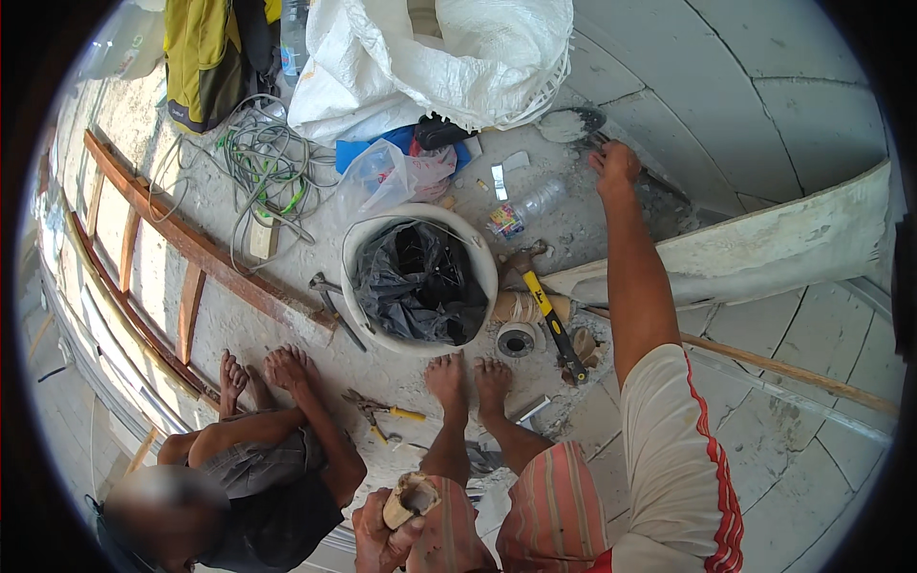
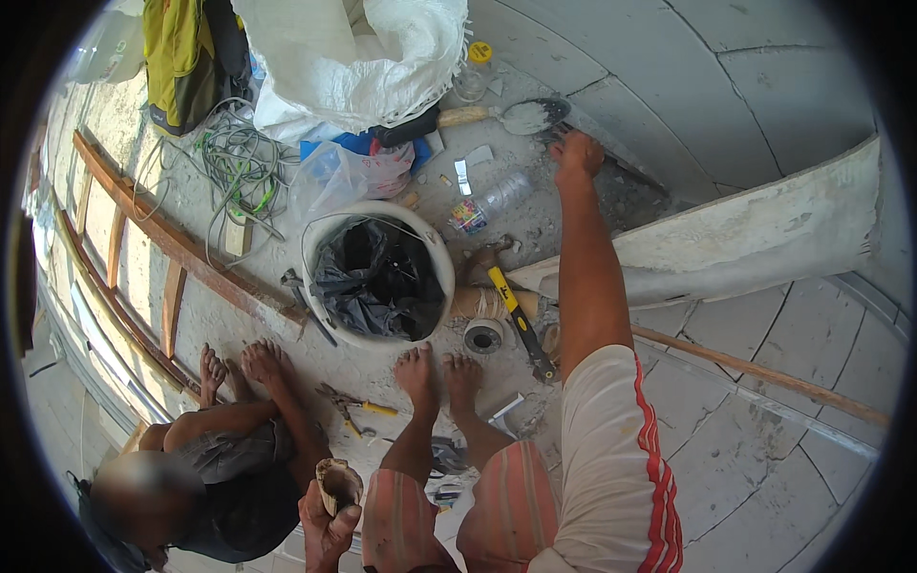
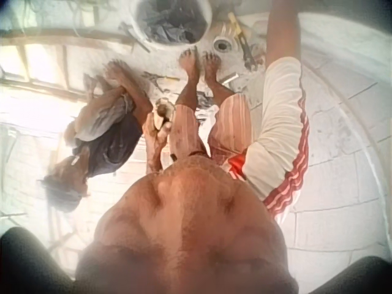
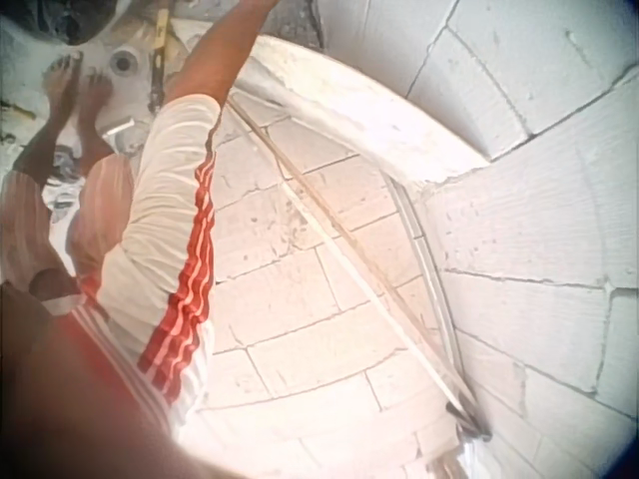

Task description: The person constructs a wooden ladder by hammering nails through bamboo rungs into a wooden frame and sawing bamboo pieces to length.

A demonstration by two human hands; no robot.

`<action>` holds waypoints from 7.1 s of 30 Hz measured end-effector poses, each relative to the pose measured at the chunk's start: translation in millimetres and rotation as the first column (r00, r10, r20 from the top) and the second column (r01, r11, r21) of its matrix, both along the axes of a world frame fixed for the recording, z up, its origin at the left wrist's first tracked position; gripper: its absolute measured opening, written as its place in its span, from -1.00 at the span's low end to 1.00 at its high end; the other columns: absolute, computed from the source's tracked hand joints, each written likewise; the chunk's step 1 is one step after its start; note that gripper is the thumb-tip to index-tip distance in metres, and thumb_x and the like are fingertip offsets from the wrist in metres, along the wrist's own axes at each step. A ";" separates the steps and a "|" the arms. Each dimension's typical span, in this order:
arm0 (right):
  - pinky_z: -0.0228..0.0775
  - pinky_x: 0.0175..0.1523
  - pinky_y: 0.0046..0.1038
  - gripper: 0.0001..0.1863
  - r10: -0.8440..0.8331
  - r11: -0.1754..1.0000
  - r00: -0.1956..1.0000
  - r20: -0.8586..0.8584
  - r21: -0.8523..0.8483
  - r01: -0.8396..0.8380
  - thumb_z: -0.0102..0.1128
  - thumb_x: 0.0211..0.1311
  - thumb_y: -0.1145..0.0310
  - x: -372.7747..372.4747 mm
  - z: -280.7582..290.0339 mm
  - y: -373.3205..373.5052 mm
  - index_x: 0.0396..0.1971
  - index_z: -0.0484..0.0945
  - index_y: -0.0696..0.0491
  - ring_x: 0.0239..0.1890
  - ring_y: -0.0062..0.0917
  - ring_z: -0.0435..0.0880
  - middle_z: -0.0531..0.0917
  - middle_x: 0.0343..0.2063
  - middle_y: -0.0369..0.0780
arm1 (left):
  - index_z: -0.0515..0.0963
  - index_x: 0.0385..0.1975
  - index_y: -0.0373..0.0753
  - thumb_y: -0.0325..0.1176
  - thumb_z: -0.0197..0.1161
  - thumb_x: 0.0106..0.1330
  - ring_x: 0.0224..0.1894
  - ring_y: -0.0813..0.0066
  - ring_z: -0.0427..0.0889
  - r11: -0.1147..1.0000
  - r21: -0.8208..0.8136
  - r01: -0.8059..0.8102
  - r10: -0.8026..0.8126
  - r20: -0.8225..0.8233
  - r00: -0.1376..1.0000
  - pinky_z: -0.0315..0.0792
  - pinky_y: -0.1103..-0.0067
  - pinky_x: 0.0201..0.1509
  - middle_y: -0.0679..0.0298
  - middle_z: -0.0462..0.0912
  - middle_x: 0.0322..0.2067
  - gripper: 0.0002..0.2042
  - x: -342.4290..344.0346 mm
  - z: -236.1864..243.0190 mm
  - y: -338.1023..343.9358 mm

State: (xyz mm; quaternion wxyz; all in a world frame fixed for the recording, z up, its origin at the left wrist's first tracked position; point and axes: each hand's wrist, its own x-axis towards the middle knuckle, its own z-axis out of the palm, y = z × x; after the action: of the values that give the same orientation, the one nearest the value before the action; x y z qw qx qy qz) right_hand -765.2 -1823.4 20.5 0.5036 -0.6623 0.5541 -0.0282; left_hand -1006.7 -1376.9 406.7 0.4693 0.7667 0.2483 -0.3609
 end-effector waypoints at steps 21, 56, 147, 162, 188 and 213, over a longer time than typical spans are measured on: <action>0.41 0.06 -0.16 -0.55 -0.062 0.920 0.996 -0.064 -0.390 0.033 0.21 0.08 0.32 -15.9 241.6 55.0 -0.05 0.36 0.20 -0.04 -0.14 0.56 0.53 -0.12 0.04 | 0.47 -0.24 -0.35 -0.10 0.33 0.20 -0.45 0.54 0.56 0.984 -0.178 0.002 0.024 0.139 0.990 0.47 0.57 -0.33 0.19 0.61 -0.49 -0.60 -11.3 107.6 -2.1; 0.15 -0.76 -0.62 -0.86 0.791 0.607 0.551 -0.265 0.232 -0.760 0.19 0.14 0.50 -330.5 587.3 171.3 -0.30 0.52 0.20 -0.77 -0.61 0.36 0.54 -0.63 -0.27 | 0.58 -0.35 -0.23 -0.18 0.33 0.04 -0.49 0.13 0.62 0.988 -0.108 -0.114 0.157 0.721 0.675 0.43 0.35 -0.45 0.18 0.62 -0.53 -0.73 -218.6 373.6 179.7; 0.37 -0.46 -0.29 -0.76 0.377 0.866 0.817 -0.437 -0.145 -0.478 0.19 0.06 0.35 -339.8 570.6 1379.9 -0.42 0.56 0.26 -0.59 -0.40 0.55 0.53 -0.66 -0.13 | 0.64 -0.34 -0.38 0.26 0.17 0.17 -0.48 0.36 0.63 0.647 0.121 0.753 -0.527 0.784 0.327 0.44 0.43 -0.42 0.03 0.58 -0.58 -0.36 586.9 501.2 1046.6; 0.33 -0.25 -0.58 -0.62 -0.221 0.962 0.964 -0.147 0.128 0.240 0.22 0.22 0.45 -122.7 699.5 1518.2 0.02 0.47 0.27 -0.32 -0.66 0.45 0.55 -0.35 -0.29 | 0.55 -0.26 -0.33 0.07 0.20 0.27 -0.44 0.27 0.59 0.536 0.123 0.835 -0.802 0.382 0.459 0.41 0.38 -0.32 0.07 0.58 -0.52 -0.53 596.8 138.6 1141.9; 0.24 -0.56 -0.66 -0.48 0.284 0.948 0.904 0.319 -0.232 -0.216 0.30 0.19 0.42 76.4 281.4 1439.0 0.11 0.41 0.33 -0.62 -0.75 0.39 0.55 -0.53 -0.29 | 0.09 0.29 -0.41 0.12 0.15 0.27 -0.13 -0.09 0.62 0.653 0.332 0.680 -0.725 0.534 0.435 0.47 0.27 -0.04 -0.16 0.62 -0.27 -0.19 628.0 -281.6 1231.6; 0.24 -0.55 -0.62 -0.54 0.140 0.990 0.880 0.455 -0.057 -0.128 0.21 0.25 0.45 139.9 256.0 1502.5 0.13 0.38 0.24 -0.62 -0.72 0.36 0.50 -0.50 -0.30 | 0.55 -0.26 -0.30 -0.04 0.37 0.03 -0.30 0.06 0.66 0.649 0.265 0.713 -0.747 0.398 0.532 0.49 0.31 -0.21 -0.01 0.65 -0.43 -0.56 643.7 -307.2 1290.1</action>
State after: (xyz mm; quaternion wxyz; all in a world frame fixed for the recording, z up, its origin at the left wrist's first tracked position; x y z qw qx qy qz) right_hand -625.3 -320.9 276.4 0.6121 -0.6801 0.3724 -0.1554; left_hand -363.0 -86.7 99.5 0.2939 0.8787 -0.2049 -0.3156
